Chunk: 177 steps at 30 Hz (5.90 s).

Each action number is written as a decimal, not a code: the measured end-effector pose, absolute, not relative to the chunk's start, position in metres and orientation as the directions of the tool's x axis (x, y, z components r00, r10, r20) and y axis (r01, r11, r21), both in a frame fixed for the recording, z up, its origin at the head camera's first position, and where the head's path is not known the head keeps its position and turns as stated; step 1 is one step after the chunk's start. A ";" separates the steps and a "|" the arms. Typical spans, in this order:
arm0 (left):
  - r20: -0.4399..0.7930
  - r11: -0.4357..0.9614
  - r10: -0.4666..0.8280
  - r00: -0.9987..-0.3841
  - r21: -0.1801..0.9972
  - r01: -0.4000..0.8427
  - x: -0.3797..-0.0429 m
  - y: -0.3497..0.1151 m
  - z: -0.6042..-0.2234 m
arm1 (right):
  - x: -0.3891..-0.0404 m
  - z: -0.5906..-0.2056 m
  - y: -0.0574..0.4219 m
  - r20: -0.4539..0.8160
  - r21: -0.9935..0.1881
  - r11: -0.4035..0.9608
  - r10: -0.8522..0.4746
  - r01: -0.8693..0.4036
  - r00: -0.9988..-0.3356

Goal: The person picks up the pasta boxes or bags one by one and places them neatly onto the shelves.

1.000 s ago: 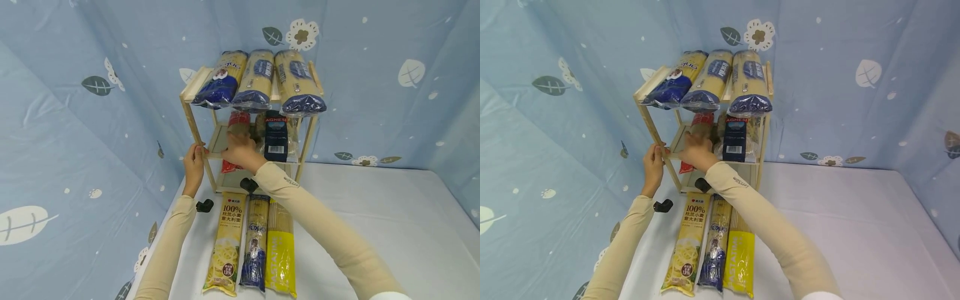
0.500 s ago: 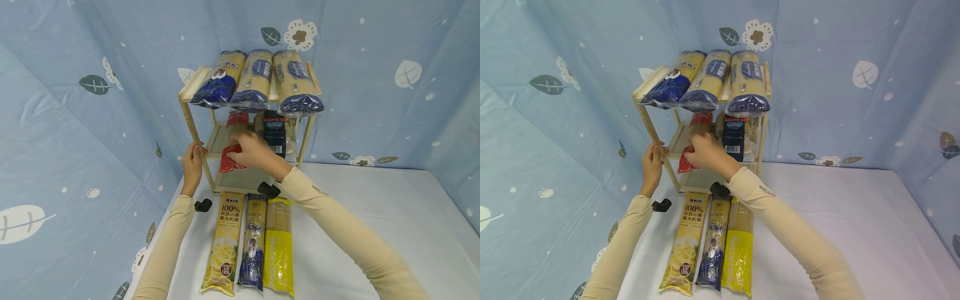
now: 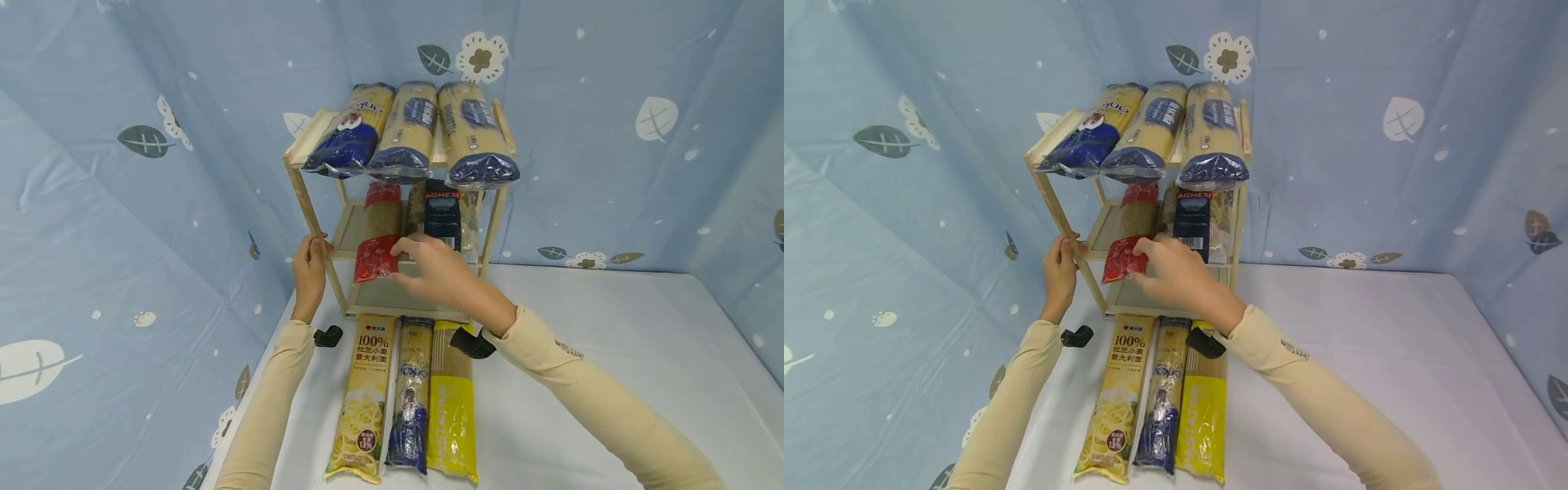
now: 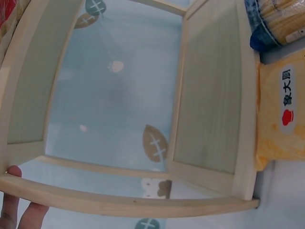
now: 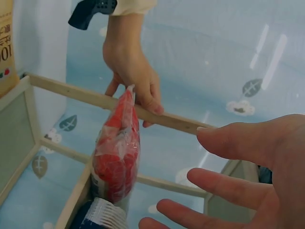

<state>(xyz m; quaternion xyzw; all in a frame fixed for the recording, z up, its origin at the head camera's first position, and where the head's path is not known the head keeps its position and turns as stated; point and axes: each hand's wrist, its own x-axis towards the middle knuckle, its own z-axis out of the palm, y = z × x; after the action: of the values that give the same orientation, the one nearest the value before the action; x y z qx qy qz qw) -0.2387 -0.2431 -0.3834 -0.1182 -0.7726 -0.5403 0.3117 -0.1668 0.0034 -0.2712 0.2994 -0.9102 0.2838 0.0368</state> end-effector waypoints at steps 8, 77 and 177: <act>0.609 0.391 -0.157 -0.778 0.761 0.517 -0.239 -0.243 -0.384 | -0.142 -0.282 0.016 0.215 -0.467 0.700 -0.502 -0.539 -0.838; 0.609 0.390 -0.166 -0.776 0.763 0.516 -0.242 -0.239 -0.384 | -0.064 -0.514 0.029 -0.102 -0.494 0.867 -0.138 -0.070 -0.985; 0.598 0.384 -0.140 -0.789 0.767 0.513 -0.244 -0.242 -0.384 | -0.240 -0.478 0.033 0.144 -0.445 0.883 -0.096 -0.151 -0.985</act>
<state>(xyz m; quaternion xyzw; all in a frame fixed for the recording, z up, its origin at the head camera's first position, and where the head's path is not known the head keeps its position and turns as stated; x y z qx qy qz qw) -0.2440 -0.2424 -0.3838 -0.1204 -0.7753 -0.5417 0.3017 -0.2396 0.0334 -0.4783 0.0637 -0.9684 0.2338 0.0589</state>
